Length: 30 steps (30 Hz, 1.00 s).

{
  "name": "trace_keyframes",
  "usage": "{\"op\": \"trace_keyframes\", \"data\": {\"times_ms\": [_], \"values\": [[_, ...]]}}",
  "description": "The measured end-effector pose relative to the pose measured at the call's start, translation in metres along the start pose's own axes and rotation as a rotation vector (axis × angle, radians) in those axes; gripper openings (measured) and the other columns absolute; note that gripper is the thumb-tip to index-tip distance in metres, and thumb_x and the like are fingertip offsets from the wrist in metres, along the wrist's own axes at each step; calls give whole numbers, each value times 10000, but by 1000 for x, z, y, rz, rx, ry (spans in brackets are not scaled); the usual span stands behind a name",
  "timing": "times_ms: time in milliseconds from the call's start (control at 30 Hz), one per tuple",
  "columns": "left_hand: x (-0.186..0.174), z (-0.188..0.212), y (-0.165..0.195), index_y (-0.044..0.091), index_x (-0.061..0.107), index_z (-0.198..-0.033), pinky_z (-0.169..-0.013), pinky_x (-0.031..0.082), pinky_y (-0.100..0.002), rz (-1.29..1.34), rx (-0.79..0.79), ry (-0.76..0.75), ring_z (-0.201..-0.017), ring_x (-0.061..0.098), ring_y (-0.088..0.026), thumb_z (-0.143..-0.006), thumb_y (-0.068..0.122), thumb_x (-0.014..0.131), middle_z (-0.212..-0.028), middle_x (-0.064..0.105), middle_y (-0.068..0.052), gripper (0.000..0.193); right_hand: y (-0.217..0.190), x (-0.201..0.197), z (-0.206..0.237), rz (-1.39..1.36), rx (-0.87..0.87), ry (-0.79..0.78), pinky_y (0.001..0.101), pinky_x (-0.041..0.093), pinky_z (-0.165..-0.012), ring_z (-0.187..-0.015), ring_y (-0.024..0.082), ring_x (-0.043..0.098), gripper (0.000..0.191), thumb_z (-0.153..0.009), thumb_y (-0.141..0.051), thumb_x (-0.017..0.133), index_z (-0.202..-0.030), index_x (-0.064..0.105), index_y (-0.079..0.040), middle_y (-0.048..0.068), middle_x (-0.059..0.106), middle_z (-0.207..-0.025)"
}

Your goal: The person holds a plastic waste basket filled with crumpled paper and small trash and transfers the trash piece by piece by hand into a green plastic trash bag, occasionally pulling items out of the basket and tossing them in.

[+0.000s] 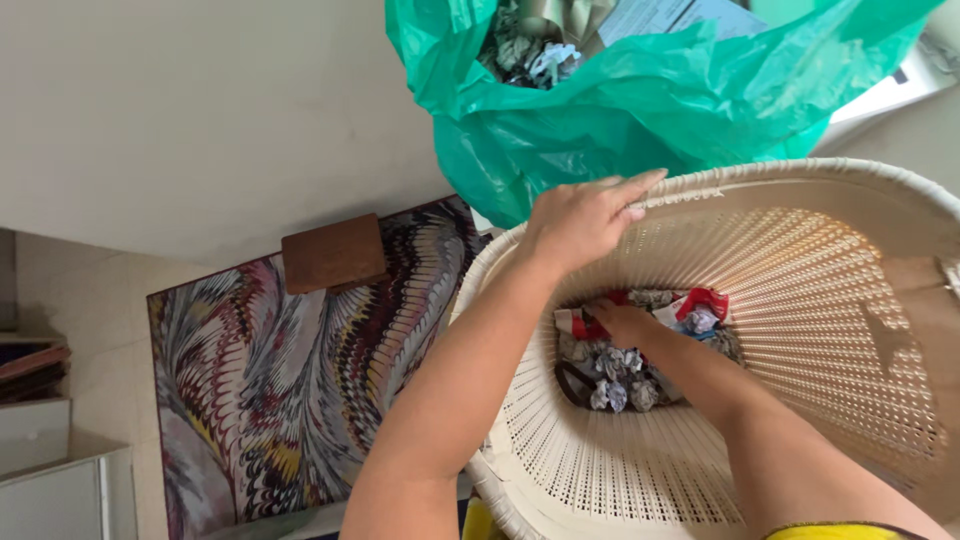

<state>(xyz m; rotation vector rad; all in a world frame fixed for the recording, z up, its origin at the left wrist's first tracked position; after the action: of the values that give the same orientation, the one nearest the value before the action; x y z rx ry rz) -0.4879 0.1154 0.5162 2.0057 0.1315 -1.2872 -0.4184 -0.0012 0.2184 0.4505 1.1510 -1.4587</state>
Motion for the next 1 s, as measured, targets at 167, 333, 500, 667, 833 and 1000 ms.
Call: {"op": "trace_keyframes", "data": {"times_ms": [167,333,500,667,833,1000], "values": [[0,-5,-3,440,524,-1433,-708,603,-445,8,27,36,-911,749,-281,-948,346,639,-1153,752,33,507,10,1,8,322,-13,-198,459,563,-919,-1058,353,692,290,-771,-104,716,-1062,720,-97,160,723,-1096],[3,-9,-7,435,528,-1434,-728,599,-453,-12,3,-19,-923,741,-288,-952,340,631,-1154,750,23,502,31,-6,-3,383,39,-259,473,579,-874,-989,363,714,164,-784,-136,707,-918,788,-87,166,740,-995],[1,-10,-7,423,525,-1442,-758,599,-444,35,19,-10,-954,741,-280,-954,321,622,-1171,749,25,507,3,-14,-26,401,-6,-432,465,572,-887,-1017,363,719,250,-790,-119,678,-1001,799,-59,185,750,-1056],[3,-9,-11,426,517,-1450,-782,591,-450,48,14,-34,-974,731,-295,-951,316,615,-1224,737,17,520,-75,-79,-16,334,-124,-641,437,600,-845,-942,317,784,292,-770,-57,594,-1021,743,-49,159,785,-951],[5,-12,-16,424,504,-1460,-810,576,-465,47,45,-36,-1022,712,-313,-947,345,615,-1252,720,-18,531,-166,-198,70,318,-494,-520,492,511,-739,-842,354,690,203,-748,-143,698,-934,731,-67,151,717,-839],[6,-13,-18,431,511,-1460,-819,573,-467,33,60,-29,-1021,711,-317,-952,365,617,-1225,729,-25,522,-210,-343,199,-57,-747,-122,469,519,-617,-711,375,673,239,-990,-280,633,-1033,721,-63,166,696,-756]]}}
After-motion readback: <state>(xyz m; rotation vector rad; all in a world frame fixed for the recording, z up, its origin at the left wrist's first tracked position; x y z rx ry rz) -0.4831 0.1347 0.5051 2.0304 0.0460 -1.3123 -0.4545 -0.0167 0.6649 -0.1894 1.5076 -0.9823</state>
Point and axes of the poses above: each hand's wrist, its own z-axis away from the middle knuckle, its own x-axis out of the palm, y = z × x, the point moved 6 cm from there along -z, towards the middle knuckle
